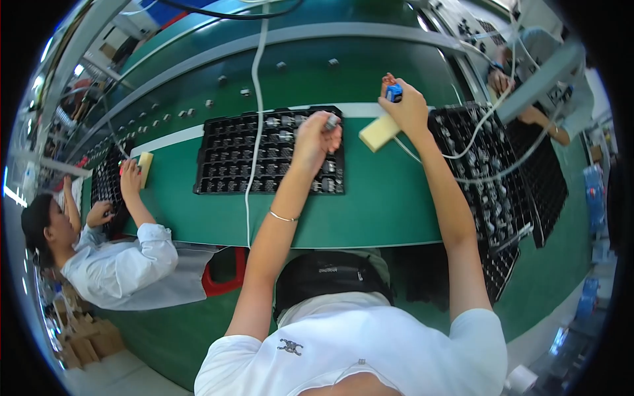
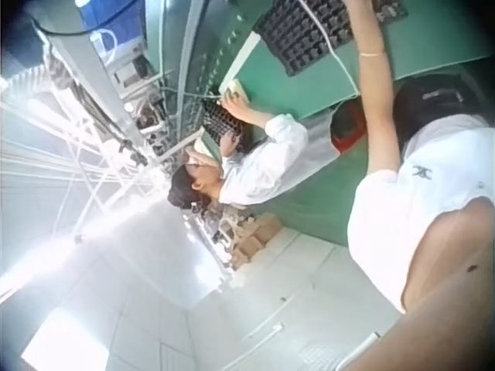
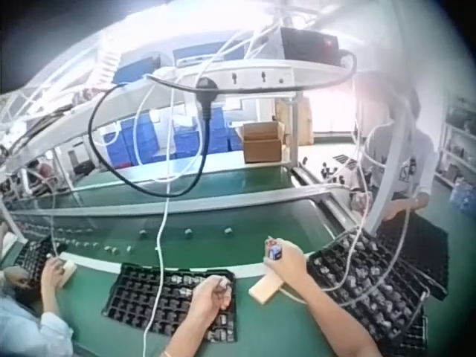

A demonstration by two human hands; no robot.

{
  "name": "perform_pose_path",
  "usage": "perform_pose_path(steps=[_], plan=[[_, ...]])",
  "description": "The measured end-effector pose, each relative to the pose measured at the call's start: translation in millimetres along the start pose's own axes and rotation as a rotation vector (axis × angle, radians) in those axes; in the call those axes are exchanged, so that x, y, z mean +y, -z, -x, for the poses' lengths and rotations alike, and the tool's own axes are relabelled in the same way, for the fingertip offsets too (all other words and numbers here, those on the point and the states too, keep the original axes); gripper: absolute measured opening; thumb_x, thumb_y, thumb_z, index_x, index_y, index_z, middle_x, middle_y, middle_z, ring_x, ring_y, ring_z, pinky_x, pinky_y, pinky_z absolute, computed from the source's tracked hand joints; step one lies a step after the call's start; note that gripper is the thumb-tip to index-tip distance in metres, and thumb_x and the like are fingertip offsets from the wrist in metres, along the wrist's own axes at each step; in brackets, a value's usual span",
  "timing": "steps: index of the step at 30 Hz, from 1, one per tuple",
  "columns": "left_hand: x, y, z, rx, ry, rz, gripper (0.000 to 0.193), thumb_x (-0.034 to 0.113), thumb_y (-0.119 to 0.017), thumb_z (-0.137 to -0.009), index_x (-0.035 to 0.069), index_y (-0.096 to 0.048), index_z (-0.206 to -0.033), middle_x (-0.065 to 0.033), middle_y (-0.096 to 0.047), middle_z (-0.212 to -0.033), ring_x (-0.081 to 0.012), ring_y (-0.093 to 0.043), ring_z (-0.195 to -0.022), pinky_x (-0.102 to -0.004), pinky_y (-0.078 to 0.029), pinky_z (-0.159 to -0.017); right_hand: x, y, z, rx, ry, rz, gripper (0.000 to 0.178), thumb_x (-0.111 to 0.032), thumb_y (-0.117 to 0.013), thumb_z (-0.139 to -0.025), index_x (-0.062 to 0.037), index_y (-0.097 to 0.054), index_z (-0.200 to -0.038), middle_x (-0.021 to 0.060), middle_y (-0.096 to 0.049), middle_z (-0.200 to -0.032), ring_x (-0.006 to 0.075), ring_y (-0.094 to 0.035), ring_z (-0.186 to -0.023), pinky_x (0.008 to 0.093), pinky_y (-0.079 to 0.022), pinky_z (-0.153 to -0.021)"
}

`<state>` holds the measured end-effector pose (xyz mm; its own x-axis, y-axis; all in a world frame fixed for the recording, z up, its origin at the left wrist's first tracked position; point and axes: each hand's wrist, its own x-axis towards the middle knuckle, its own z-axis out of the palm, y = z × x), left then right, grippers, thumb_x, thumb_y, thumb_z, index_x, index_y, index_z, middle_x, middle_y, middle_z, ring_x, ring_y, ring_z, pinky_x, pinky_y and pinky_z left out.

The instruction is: The person picks small electronic components from a plastic tray and inserts them into a blue assembly fixture by hand.

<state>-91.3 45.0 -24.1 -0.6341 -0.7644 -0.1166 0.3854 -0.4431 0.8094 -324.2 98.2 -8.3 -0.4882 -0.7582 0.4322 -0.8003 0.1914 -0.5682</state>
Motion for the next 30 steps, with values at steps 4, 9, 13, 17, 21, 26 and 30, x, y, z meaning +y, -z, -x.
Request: perform_pose_path(steps=[4, 9, 13, 17, 21, 26, 30], plan=[[-4.9, 2.2, 6.4, 0.005, -0.108, -0.032, 0.013, 0.022, -0.058, -0.095, 0.009, -0.061, -0.093, -0.0022, -0.061, -0.069, -0.0095, -0.056, -0.052, -0.0214, -0.044, -0.045, 18.0, -32.6, -43.9, -0.045, 0.004, -0.02, 0.047, -0.036, -0.073, -0.071, -0.0084, -0.066, -0.109, 0.0193, -0.068, -0.088, 0.037, -0.066, -0.083, 0.0434, -0.05, -0.074], [-14.9, -4.3, 4.8, 0.0, -0.047, 0.027, 0.013, 0.015, -0.061, -0.094, 0.007, -0.059, -0.104, -0.0046, -0.063, -0.08, -0.0102, -0.059, -0.055, -0.0205, -0.045, -0.046, 26.7, -41.7, -55.6, -0.039, 0.049, 0.044, 0.042, -0.037, -0.069, -0.075, -0.0099, -0.067, -0.107, 0.0207, -0.068, -0.089, 0.041, -0.065, -0.085, 0.0454, -0.051, -0.072], [-12.5, -5.2, 3.4, -0.046, -0.05, 0.083, 0.016, 0.011, -0.06, -0.093, 0.002, -0.059, -0.105, -0.0068, -0.063, -0.081, -0.0117, -0.06, -0.054, -0.0212, -0.046, -0.045, 24.4, -40.0, -57.5, 0.01, 0.14, 0.013, 0.034, -0.034, -0.07, -0.078, -0.003, -0.063, -0.091, 0.0217, -0.065, -0.078, 0.0419, -0.063, -0.077, 0.0471, -0.049, -0.068], [-1.1, -10.0, 11.1, 0.01, -0.194, -0.144, 0.019, 0.008, -0.064, -0.089, -0.003, -0.06, -0.105, -0.0096, -0.068, -0.083, -0.0105, -0.059, -0.053, -0.0209, -0.047, -0.045, 1.6, -17.8, -37.7, -0.123, -0.01, -0.413, 0.031, -0.033, -0.067, -0.089, -0.0026, -0.063, -0.092, 0.0095, -0.065, -0.077, 0.0236, -0.066, -0.068, 0.0349, -0.048, -0.06], [5.0, -21.2, 23.1, 0.03, -0.262, -0.294, 0.022, 0.006, -0.068, -0.085, -0.005, -0.062, -0.103, -0.008, -0.068, -0.079, -0.009, -0.06, -0.054, -0.0207, -0.047, -0.046, -38.8, 4.4, 27.1, -0.205, -0.364, -1.026, 0.03, -0.032, -0.061, -0.095, -0.0038, -0.062, -0.103, 0.0002, -0.062, -0.085, 0.0066, -0.062, -0.071, 0.0188, -0.043, -0.056], [-8.8, -48.0, 32.4, -0.019, -0.267, -0.462, 0.018, 0.003, -0.074, -0.079, -0.006, -0.066, -0.093, -0.0071, -0.068, -0.072, -0.0085, -0.062, -0.056, -0.0205, -0.05, -0.05, -23.0, 15.6, 75.3, -0.242, -0.386, -1.167, 0.03, -0.026, -0.061, -0.094, -0.0011, -0.06, -0.112, 0.004, -0.064, -0.094, 0.0083, -0.063, -0.077, 0.0211, -0.049, -0.062], [-13.6, -51.5, 32.7, -0.003, -0.275, -0.543, 0.018, 0.002, -0.072, -0.08, -0.005, -0.067, -0.096, -0.0069, -0.068, -0.074, -0.0091, -0.063, -0.059, -0.0214, -0.052, -0.054, -18.1, 23.7, 79.5, -0.311, -0.382, -1.216, 0.033, -0.022, -0.065, -0.091, -0.0001, -0.059, -0.115, 0.0059, -0.065, -0.099, 0.0125, -0.066, -0.084, 0.025, -0.054, -0.07]])
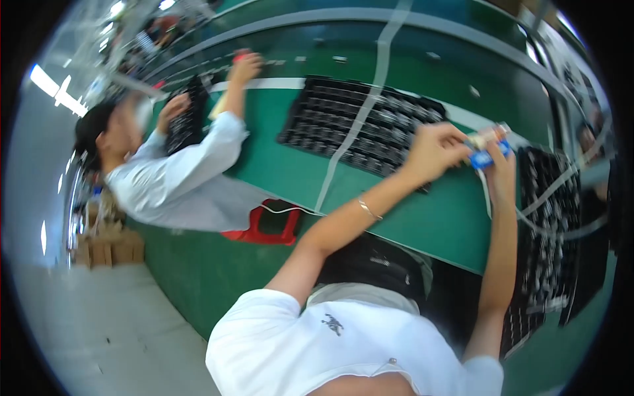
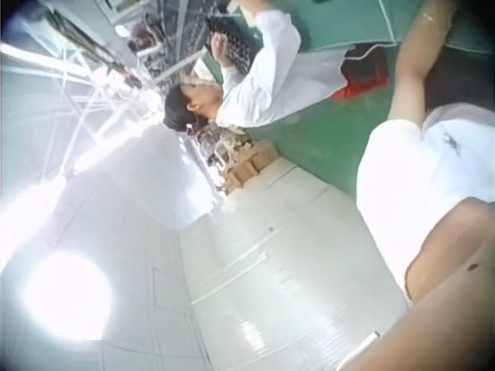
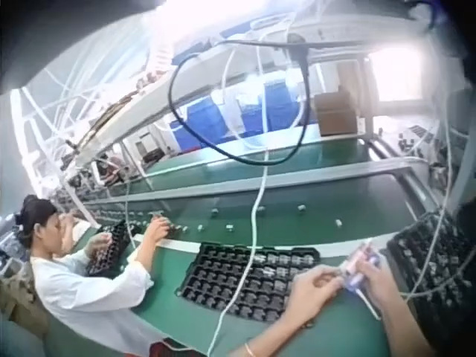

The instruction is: The person picks small electronic components from a plastic tray and inserts them into a blue assembly fixture by hand.

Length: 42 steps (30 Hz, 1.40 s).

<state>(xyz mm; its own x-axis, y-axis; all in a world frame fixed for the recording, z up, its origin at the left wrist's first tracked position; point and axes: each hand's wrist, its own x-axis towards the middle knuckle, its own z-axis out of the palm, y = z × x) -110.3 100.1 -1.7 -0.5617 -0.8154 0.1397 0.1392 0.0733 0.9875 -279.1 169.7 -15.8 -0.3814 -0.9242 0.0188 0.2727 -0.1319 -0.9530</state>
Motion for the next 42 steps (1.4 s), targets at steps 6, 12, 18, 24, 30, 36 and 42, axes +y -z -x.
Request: perform_pose_path(steps=[6, 12, 18, 24, 30, 36, 42], plan=[[5.0, 2.1, 6.2, 0.076, -0.003, 0.054, 0.02, 0.002, -0.072, -0.082, -0.006, -0.067, -0.099, -0.0097, -0.069, -0.078, -0.0105, -0.065, -0.063, -0.0222, -0.054, -0.057, -6.5, -10.1, 0.4, 0.036, -0.069, 0.074, 0.031, -0.028, -0.064, -0.092, -0.0017, -0.062, -0.109, 0.004, -0.066, -0.092, 0.008, -0.063, -0.076, 0.0216, -0.05, -0.06], [3.5, -1.6, 4.5, -0.011, 0.007, 0.051, 0.022, 0.002, -0.074, -0.08, -0.006, -0.066, -0.1, -0.0097, -0.069, -0.078, -0.0106, -0.065, -0.063, -0.0216, -0.054, -0.057, -11.2, -7.1, 6.0, 0.0, -0.098, 0.071, 0.031, -0.028, -0.063, -0.092, -0.0022, -0.061, -0.109, 0.0034, -0.065, -0.091, 0.0064, -0.062, -0.075, 0.0191, -0.047, -0.057], [1.1, 12.3, -0.7, -0.218, 0.191, 0.209, 0.028, 0.006, -0.078, -0.077, 0.003, -0.054, -0.09, -0.0016, -0.063, -0.072, -0.0069, -0.057, -0.056, -0.0188, -0.045, -0.048, -10.6, 2.0, 5.2, -0.226, -0.268, -0.027, 0.039, -0.032, -0.063, -0.094, -0.0034, -0.056, -0.118, 0.0044, -0.065, -0.099, 0.0076, -0.063, -0.083, 0.0192, -0.05, -0.061], [11.8, 43.6, 3.0, -0.128, 0.026, -0.379, 0.038, 0.017, -0.086, -0.068, 0.006, -0.051, -0.08, 0.0026, -0.049, -0.065, -0.0072, -0.044, -0.061, -0.024, -0.039, -0.054, -34.2, 12.9, 8.6, -0.212, -0.153, 0.182, 0.038, -0.026, -0.064, -0.092, -0.0034, -0.055, -0.122, 0.0008, -0.064, -0.098, 0.0052, -0.062, -0.079, 0.0186, -0.049, -0.061], [17.9, 93.6, 10.6, 0.127, 0.073, -1.42, 0.037, 0.038, -0.074, -0.078, 0.004, -0.062, -0.069, -0.0125, -0.066, -0.069, -0.0322, -0.065, -0.068, -0.042, -0.05, -0.061, -20.8, 33.7, -14.9, 0.154, 0.264, 0.83, 0.039, -0.024, -0.072, -0.086, 0.0006, -0.06, -0.113, 0.0011, -0.061, -0.081, 0.0073, -0.055, -0.067, 0.0223, -0.044, -0.061], [7.9, 88.4, 8.0, 0.149, 0.053, -1.421, 0.03, 0.033, -0.072, -0.078, 0.005, -0.065, -0.072, -0.0131, -0.067, -0.071, -0.0334, -0.066, -0.071, -0.0437, -0.052, -0.064, -7.2, 14.1, -7.4, 0.221, 0.307, 0.982, 0.044, -0.025, -0.075, -0.08, -0.0041, -0.062, -0.116, 0.0039, -0.06, -0.076, 0.0096, -0.052, -0.062, 0.0245, -0.044, -0.059], [27.3, 87.5, -1.8, 0.164, 0.002, -1.232, 0.022, 0.024, -0.071, -0.076, 0.003, -0.067, -0.071, -0.0124, -0.066, -0.067, -0.0281, -0.066, -0.064, -0.0377, -0.051, -0.061, -5.2, 9.2, -5.2, 0.28, 0.373, 1.07, 0.043, -0.029, -0.075, -0.077, -0.0096, -0.066, -0.115, 0.0045, -0.06, -0.073, 0.0123, -0.051, -0.057, 0.0269, -0.043, -0.056]])
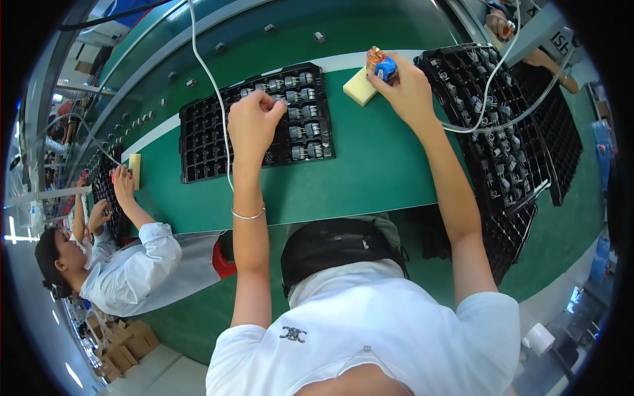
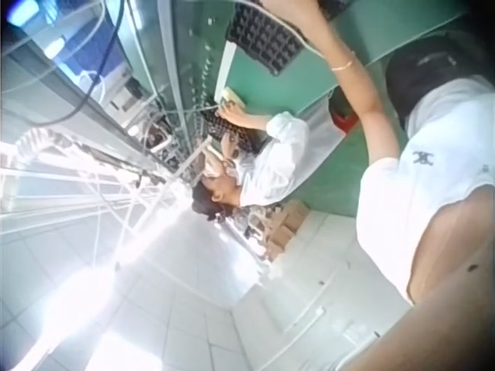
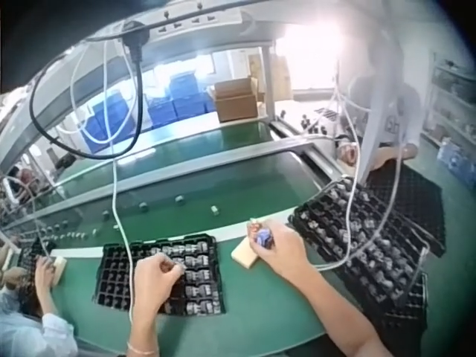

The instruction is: The person picks small electronic components from a plastic tray and inserts them into a blue assembly fixture by hand.

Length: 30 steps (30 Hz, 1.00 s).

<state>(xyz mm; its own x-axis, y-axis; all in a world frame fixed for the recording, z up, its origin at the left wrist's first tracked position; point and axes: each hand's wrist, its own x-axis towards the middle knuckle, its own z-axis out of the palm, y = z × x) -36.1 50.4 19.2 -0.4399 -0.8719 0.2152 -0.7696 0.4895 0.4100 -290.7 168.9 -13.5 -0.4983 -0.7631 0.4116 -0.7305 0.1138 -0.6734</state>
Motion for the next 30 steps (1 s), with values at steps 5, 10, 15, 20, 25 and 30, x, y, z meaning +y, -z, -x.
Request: perform_pose_path(steps=[5, 10, 15, 20, 25, 30], plan=[[21.5, -6.5, -18.2, -0.085, -0.015, 0.66, 0.02, 0.018, -0.073, -0.078, -0.002, -0.068, -0.075, -0.0038, -0.065, -0.064, -0.0077, -0.057, -0.056, -0.0227, -0.044, -0.055, 2.6, -3.3, 0.9, 0.048, 0.021, 0.036, 0.041, -0.032, -0.074, -0.077, -0.0121, -0.067, -0.113, 0.004, -0.059, -0.068, 0.0139, -0.052, -0.055, 0.0284, -0.044, -0.054], [35.6, -17.8, -27.9, -0.249, 0.009, 0.909, 0.015, 0.015, -0.071, -0.082, 0.001, -0.068, -0.081, -0.0024, -0.065, -0.07, -0.0082, -0.059, -0.057, -0.0206, -0.042, -0.049, 3.9, -3.2, 0.4, 0.051, 0.027, 0.045, 0.041, -0.031, -0.074, -0.077, -0.0123, -0.067, -0.112, 0.004, -0.059, -0.069, 0.0139, -0.052, -0.054, 0.0288, -0.043, -0.054], [40.0, -45.9, -27.7, -0.315, 0.083, 1.312, 0.012, 0.013, -0.063, -0.089, 0.001, -0.062, -0.085, -0.0117, -0.07, -0.081, -0.0121, -0.061, -0.053, -0.0202, -0.044, -0.043, 2.9, -1.9, -1.2, 0.047, 0.033, 0.047, 0.041, -0.03, -0.074, -0.076, -0.0122, -0.067, -0.112, 0.0047, -0.059, -0.069, 0.0145, -0.051, -0.054, 0.0288, -0.043, -0.053], [40.2, -55.4, -20.7, -0.463, 0.105, 1.529, 0.019, 0.015, -0.052, -0.096, 0.001, -0.061, -0.105, -0.0118, -0.065, -0.086, -0.0113, -0.054, -0.056, -0.0205, -0.038, -0.046, 2.1, -5.9, -11.1, -0.007, -0.004, 0.018, 0.041, -0.031, -0.072, -0.076, -0.0097, -0.064, -0.11, 0.0093, -0.063, -0.073, 0.0214, -0.061, -0.06, 0.0331, -0.048, -0.059], [33.0, -56.5, -18.0, -0.476, 0.156, 1.52, 0.027, 0.029, -0.052, -0.099, 0.004, -0.061, -0.099, -0.0014, -0.05, -0.069, -0.0098, -0.048, -0.056, -0.0215, -0.033, -0.047, 19.9, -22.9, -65.0, -0.035, 0.0, 0.076, 0.04, -0.033, -0.071, -0.075, -0.0067, -0.063, -0.104, 0.0158, -0.066, -0.077, 0.033, -0.066, -0.072, 0.0388, -0.051, -0.068], [29.3, -56.3, -14.8, -0.374, 0.172, 1.541, 0.012, 0.017, -0.059, -0.095, 0.007, -0.057, -0.102, -0.0001, -0.055, -0.07, -0.0072, -0.05, -0.053, -0.0198, -0.036, -0.046, 47.7, -56.7, -128.7, 0.034, 0.08, 0.157, 0.042, -0.036, -0.07, -0.074, -0.0042, -0.063, -0.101, 0.0196, -0.067, -0.08, 0.0368, -0.066, -0.077, 0.0423, -0.052, -0.072]])
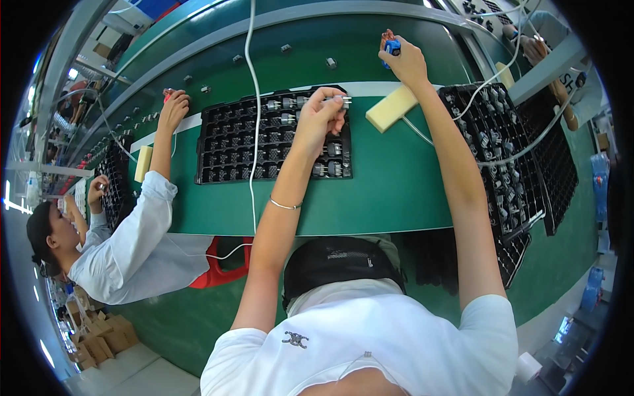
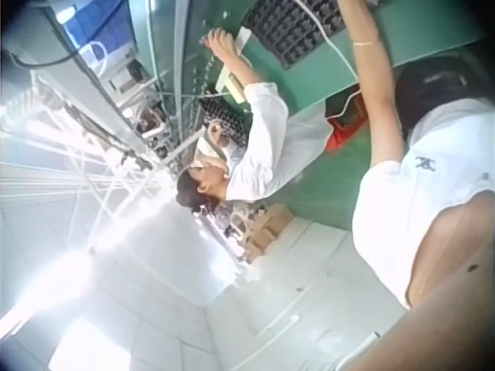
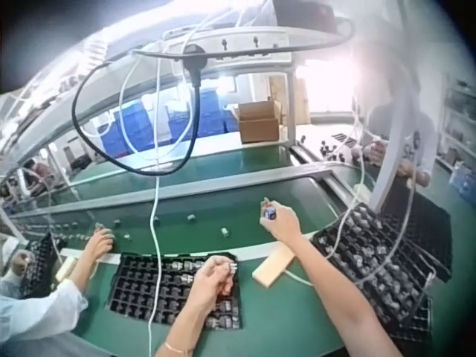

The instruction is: The person picks small electronic components from a plastic tray and inserts them into a blue assembly fixture by hand.

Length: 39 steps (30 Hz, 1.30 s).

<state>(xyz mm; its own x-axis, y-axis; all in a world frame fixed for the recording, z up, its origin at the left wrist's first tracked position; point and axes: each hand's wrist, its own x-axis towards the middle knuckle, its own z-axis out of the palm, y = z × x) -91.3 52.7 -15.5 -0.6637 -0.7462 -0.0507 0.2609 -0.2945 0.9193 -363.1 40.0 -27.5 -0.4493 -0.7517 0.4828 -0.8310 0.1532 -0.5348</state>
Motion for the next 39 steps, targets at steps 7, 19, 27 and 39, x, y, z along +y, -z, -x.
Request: perform_pose_path(steps=[7, 19, 27, 39], plan=[[1.2, 3.0, 0.7, 0.01, 0.003, 0.079, 0.015, 0.012, -0.06, -0.093, 0.003, -0.056, -0.105, -0.0061, -0.063, -0.077, -0.0094, -0.055, -0.057, -0.0209, -0.043, -0.05, 3.7, -15.2, -12.9, -0.08, 0.013, 0.134, 0.055, -0.04, -0.07, -0.075, -0.0012, -0.063, -0.114, 0.0202, -0.069, -0.088, 0.0368, -0.067, -0.082, 0.0421, -0.053, -0.075], [5.4, -20.9, 13.9, 0.009, -0.157, -0.253, 0.021, 0.002, -0.067, -0.085, -0.002, -0.056, -0.102, -0.0122, -0.071, -0.084, -0.0135, -0.068, -0.066, -0.0204, -0.048, -0.051, -78.4, 60.2, 103.7, -0.434, -0.37, -1.064, 0.027, -0.021, -0.068, -0.088, -0.0033, -0.062, -0.108, 0.0003, -0.062, -0.078, 0.002, -0.053, -0.057, 0.0159, -0.04, -0.046], [6.6, -27.7, 20.3, -0.018, -0.173, -0.339, 0.023, 0.002, -0.07, -0.083, -0.001, -0.055, -0.1, -0.0107, -0.07, -0.078, -0.0148, -0.069, -0.067, -0.0214, -0.049, -0.052, -64.2, 64.5, 117.4, -0.609, -0.509, -1.28, 0.031, -0.018, -0.064, -0.091, -0.0032, -0.056, -0.117, 0.001, -0.064, -0.091, 0.003, -0.057, -0.067, 0.0163, -0.042, -0.048], [55.0, 40.7, 16.6, 0.514, -0.067, -1.7, 0.04, 0.042, -0.07, -0.082, 0.002, -0.065, -0.08, -0.0164, -0.069, -0.074, -0.0352, -0.068, -0.075, -0.0464, -0.052, -0.066, -17.3, 86.6, 103.9, -0.168, -0.144, -0.339, 0.036, -0.024, -0.073, -0.086, 0.0007, -0.061, -0.108, 0.0028, -0.063, -0.083, 0.0071, -0.057, -0.069, 0.0221, -0.047, -0.062]])
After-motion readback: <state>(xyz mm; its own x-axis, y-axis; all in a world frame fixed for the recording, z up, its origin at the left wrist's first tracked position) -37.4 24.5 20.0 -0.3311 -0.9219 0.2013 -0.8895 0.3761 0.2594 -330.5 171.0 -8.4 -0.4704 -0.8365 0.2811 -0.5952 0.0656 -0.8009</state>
